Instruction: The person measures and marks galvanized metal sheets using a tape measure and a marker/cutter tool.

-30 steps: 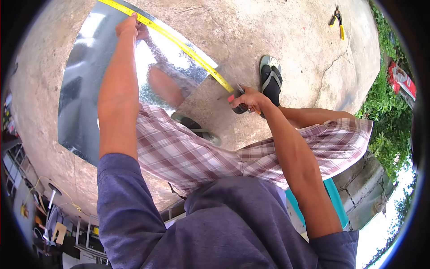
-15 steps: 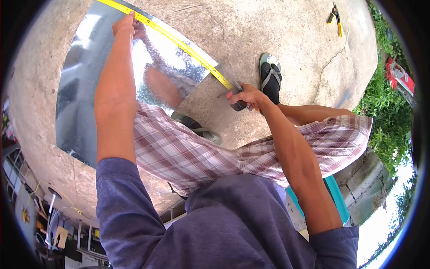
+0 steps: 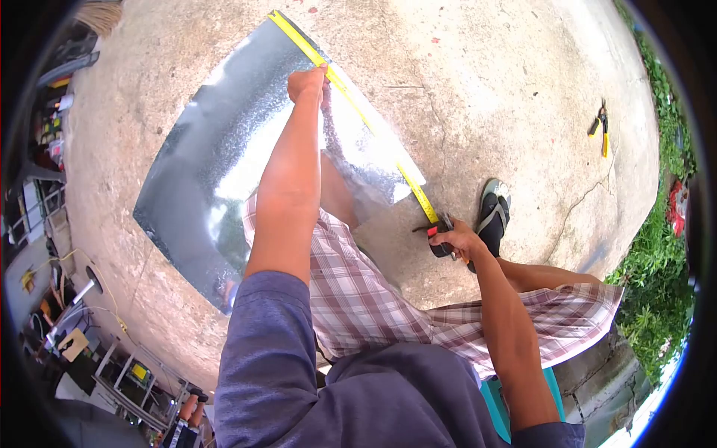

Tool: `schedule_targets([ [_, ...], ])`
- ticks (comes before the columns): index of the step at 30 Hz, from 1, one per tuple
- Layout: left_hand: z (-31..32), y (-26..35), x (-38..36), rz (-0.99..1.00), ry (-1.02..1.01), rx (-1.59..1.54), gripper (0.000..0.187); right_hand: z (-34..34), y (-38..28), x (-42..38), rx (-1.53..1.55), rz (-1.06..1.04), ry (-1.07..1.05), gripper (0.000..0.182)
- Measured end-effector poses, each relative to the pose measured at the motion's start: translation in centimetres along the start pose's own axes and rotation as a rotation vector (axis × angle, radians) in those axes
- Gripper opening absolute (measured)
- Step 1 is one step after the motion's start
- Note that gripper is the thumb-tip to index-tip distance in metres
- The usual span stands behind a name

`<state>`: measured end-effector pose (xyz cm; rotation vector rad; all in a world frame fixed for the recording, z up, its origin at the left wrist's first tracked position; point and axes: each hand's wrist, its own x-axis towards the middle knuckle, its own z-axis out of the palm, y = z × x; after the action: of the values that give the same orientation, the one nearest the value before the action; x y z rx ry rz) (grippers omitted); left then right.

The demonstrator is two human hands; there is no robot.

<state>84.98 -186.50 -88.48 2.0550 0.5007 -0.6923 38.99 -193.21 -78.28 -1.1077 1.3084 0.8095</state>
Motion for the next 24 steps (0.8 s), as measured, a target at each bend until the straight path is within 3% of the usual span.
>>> schedule_targets([
  [24,0.5,-0.3,1.0,-0.07,-0.055,0.033,0.027,-0.5,-0.2,-0.3,-0.05,-0.038,0.003,0.071],
])
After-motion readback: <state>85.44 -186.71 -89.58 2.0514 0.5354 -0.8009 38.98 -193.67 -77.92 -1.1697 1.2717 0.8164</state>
